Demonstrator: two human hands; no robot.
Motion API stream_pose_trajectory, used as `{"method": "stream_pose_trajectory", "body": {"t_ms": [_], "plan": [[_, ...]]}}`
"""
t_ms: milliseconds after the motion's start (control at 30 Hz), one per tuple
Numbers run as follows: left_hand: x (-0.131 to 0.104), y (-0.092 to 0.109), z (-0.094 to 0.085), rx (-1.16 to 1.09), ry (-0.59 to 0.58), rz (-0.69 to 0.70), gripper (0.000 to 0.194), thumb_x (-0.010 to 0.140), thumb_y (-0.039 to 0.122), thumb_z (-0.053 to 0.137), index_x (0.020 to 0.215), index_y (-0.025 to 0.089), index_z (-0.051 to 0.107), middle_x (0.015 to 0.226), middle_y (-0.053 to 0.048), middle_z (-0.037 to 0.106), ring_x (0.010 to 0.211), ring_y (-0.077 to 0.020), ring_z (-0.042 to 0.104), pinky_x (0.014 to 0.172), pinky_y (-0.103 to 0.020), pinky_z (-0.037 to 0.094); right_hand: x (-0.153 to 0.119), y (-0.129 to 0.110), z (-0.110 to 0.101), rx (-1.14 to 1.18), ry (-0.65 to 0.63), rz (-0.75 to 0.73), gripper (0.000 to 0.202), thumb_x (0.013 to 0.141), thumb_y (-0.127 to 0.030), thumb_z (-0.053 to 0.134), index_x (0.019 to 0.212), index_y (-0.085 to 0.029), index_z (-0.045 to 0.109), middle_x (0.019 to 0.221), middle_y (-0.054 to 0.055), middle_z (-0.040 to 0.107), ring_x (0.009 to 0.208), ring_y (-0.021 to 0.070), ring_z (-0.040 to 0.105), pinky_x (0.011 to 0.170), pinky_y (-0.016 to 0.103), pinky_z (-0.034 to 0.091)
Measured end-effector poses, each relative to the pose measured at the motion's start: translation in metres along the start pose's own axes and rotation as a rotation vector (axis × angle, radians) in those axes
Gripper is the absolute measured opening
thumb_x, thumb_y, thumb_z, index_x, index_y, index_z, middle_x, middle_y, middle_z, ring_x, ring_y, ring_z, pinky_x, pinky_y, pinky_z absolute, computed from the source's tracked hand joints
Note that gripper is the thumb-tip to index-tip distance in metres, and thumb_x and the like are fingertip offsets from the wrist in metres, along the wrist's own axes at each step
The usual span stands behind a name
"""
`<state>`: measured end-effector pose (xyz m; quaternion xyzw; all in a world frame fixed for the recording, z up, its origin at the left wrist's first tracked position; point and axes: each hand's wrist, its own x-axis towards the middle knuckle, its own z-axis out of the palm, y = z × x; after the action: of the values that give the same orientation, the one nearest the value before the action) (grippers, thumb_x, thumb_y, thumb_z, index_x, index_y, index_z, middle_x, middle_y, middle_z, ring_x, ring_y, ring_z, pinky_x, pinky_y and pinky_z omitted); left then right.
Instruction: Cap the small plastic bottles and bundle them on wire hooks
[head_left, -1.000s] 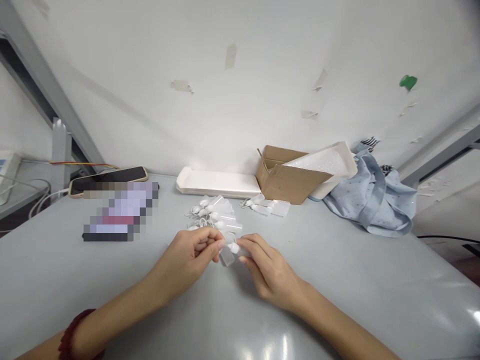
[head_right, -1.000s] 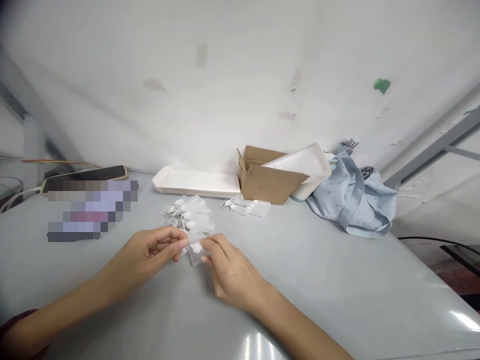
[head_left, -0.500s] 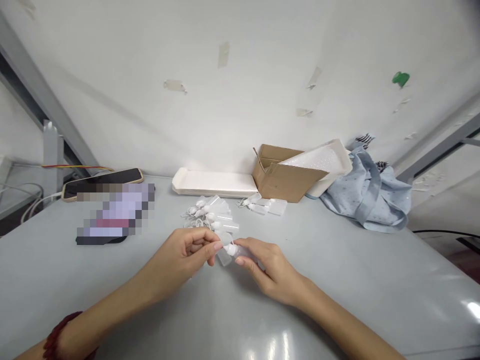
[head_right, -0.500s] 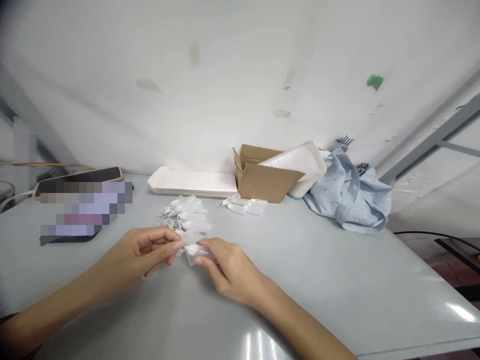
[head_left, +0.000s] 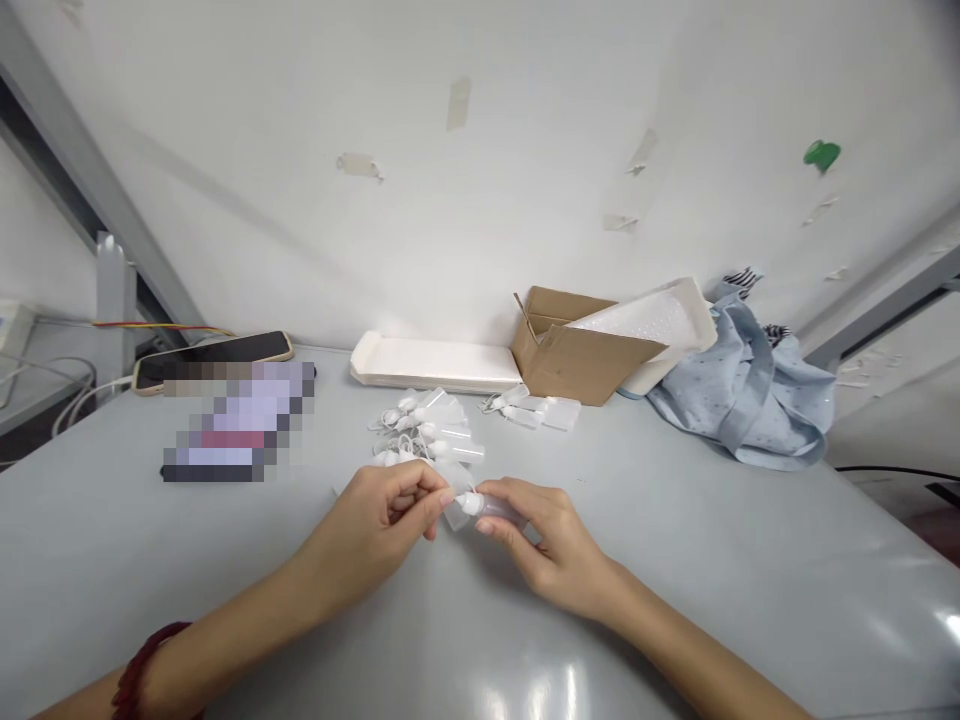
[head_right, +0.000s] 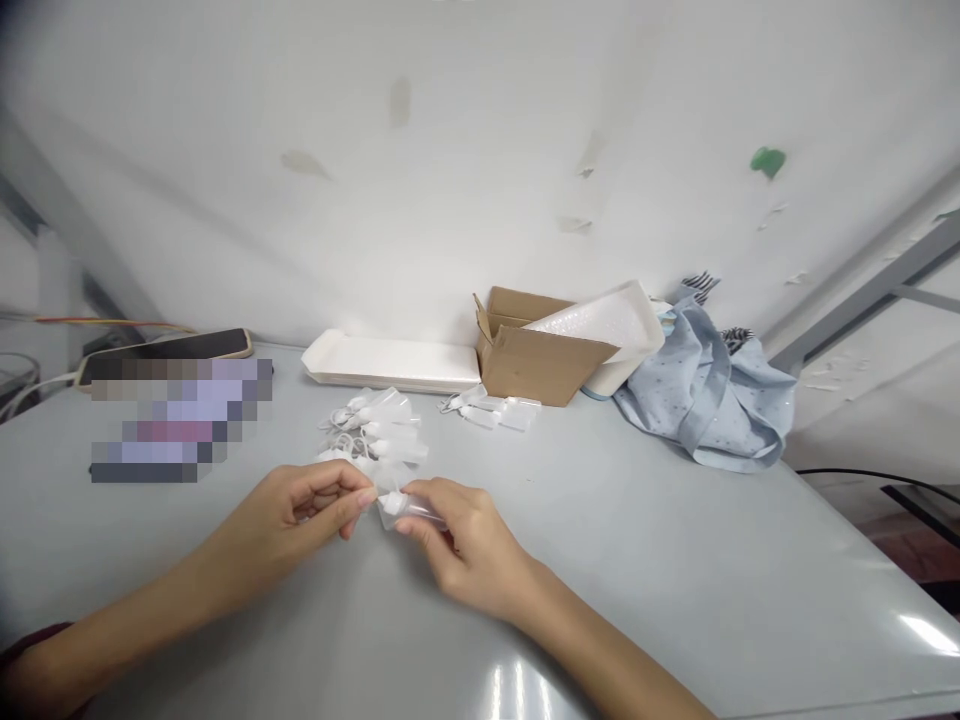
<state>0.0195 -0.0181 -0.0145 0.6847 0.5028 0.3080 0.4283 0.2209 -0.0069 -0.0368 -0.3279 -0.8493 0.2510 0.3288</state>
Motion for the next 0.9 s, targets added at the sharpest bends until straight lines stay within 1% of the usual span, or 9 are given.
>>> {"method": "stream_pose_trajectory", "body": {"t_ms": [167, 267, 333, 533, 600, 667, 800, 867, 900], "plan": [[-0.001, -0.001, 0.0, -0.004, 0.021, 0.007, 0.026, 0.084, 0.035, 0.048, 0.067, 0.018, 0.057, 0.055, 0.005, 0.051, 0.049, -0.0097, 0.041, 0.047, -0.02, 0.032, 0.002, -0.002, -0.002, 0.066, -0.063, 0.093, 0.021, 0.091, -0.024, 0.048, 0.103, -0.013, 0.061, 0.069, 0.001, 0.059, 0.058, 0.0115, 0.051, 0.056, 0.022, 0.041], [-0.001, 0.001, -0.005, -0.007, -0.008, -0.071, 0.035, 0.087, 0.038, 0.043, 0.06, 0.018, 0.055, 0.047, 0.006, 0.042, 0.043, -0.0084, 0.034, 0.045, -0.02, 0.03, 0.003, -0.003, -0.004, 0.102, -0.083, 0.126, 0.022, 0.091, -0.025, 0.047, 0.104, -0.014, 0.061, 0.071, 0.001, 0.059, 0.06, 0.0116, 0.051, 0.056, 0.022, 0.04], [0.0, 0.002, -0.007, 0.002, -0.009, -0.12, 0.039, 0.088, 0.038, 0.04, 0.058, 0.018, 0.055, 0.043, 0.007, 0.038, 0.041, -0.0082, 0.035, 0.047, -0.02, 0.033, 0.004, -0.002, -0.005, 0.115, -0.085, 0.143, 0.022, 0.091, -0.025, 0.047, 0.104, -0.014, 0.061, 0.073, 0.001, 0.06, 0.062, 0.0117, 0.052, 0.056, 0.021, 0.04], [0.003, 0.003, -0.006, -0.019, -0.038, -0.101, 0.028, 0.084, 0.04, 0.049, 0.069, 0.018, 0.06, 0.058, 0.004, 0.055, 0.045, -0.0087, 0.041, 0.044, -0.02, 0.033, 0.004, -0.002, -0.003, 0.126, -0.074, 0.111, 0.02, 0.091, -0.026, 0.049, 0.101, -0.015, 0.061, 0.074, 0.001, 0.06, 0.063, 0.0119, 0.053, 0.056, 0.021, 0.041], [0.004, 0.002, -0.007, -0.019, -0.047, -0.088, 0.026, 0.083, 0.04, 0.051, 0.072, 0.018, 0.06, 0.06, 0.003, 0.056, 0.045, -0.0088, 0.042, 0.044, -0.02, 0.034, 0.004, -0.002, -0.003, 0.121, -0.09, 0.103, 0.02, 0.091, -0.028, 0.048, 0.1, -0.016, 0.061, 0.075, 0.001, 0.061, 0.065, 0.0121, 0.054, 0.057, 0.021, 0.042], [0.004, 0.001, -0.011, -0.008, -0.015, -0.097, 0.029, 0.083, 0.041, 0.051, 0.068, 0.018, 0.058, 0.056, 0.004, 0.053, 0.043, -0.0081, 0.04, 0.042, -0.019, 0.032, 0.006, 0.003, -0.005, 0.1, -0.09, 0.103, 0.021, 0.092, -0.03, 0.047, 0.1, -0.017, 0.061, 0.078, 0.002, 0.062, 0.066, 0.0126, 0.056, 0.058, 0.022, 0.044], [0.009, -0.002, -0.028, -0.001, 0.121, -0.094, 0.037, 0.085, 0.043, 0.049, 0.058, 0.018, 0.051, 0.043, 0.007, 0.041, 0.042, -0.0079, 0.036, 0.045, -0.019, 0.031, 0.012, 0.025, -0.016, -0.078, 0.037, 0.095, 0.022, 0.092, -0.031, 0.045, 0.105, -0.017, 0.057, 0.091, 0.007, 0.062, 0.08, 0.0173, 0.059, 0.07, 0.03, 0.05], [0.012, -0.002, -0.036, -0.013, 0.161, -0.096, 0.038, 0.086, 0.043, 0.048, 0.057, 0.018, 0.049, 0.041, 0.008, 0.038, 0.042, -0.0082, 0.034, 0.046, -0.019, 0.031, 0.014, 0.04, -0.021, -0.276, 0.071, 0.094, 0.029, 0.091, -0.032, 0.048, 0.114, -0.016, 0.052, 0.112, 0.014, 0.058, 0.1, 0.0231, 0.055, 0.084, 0.038, 0.048], [0.014, -0.003, -0.039, -0.027, 0.174, -0.1, 0.038, 0.086, 0.042, 0.048, 0.057, 0.018, 0.049, 0.041, 0.008, 0.037, 0.042, -0.0082, 0.033, 0.045, -0.019, 0.03, 0.015, 0.046, -0.024, -0.395, 0.048, 0.092, 0.036, 0.089, -0.034, 0.049, 0.121, -0.016, 0.049, 0.122, 0.016, 0.053, 0.113, 0.0274, 0.048, 0.092, 0.045, 0.044]]}}
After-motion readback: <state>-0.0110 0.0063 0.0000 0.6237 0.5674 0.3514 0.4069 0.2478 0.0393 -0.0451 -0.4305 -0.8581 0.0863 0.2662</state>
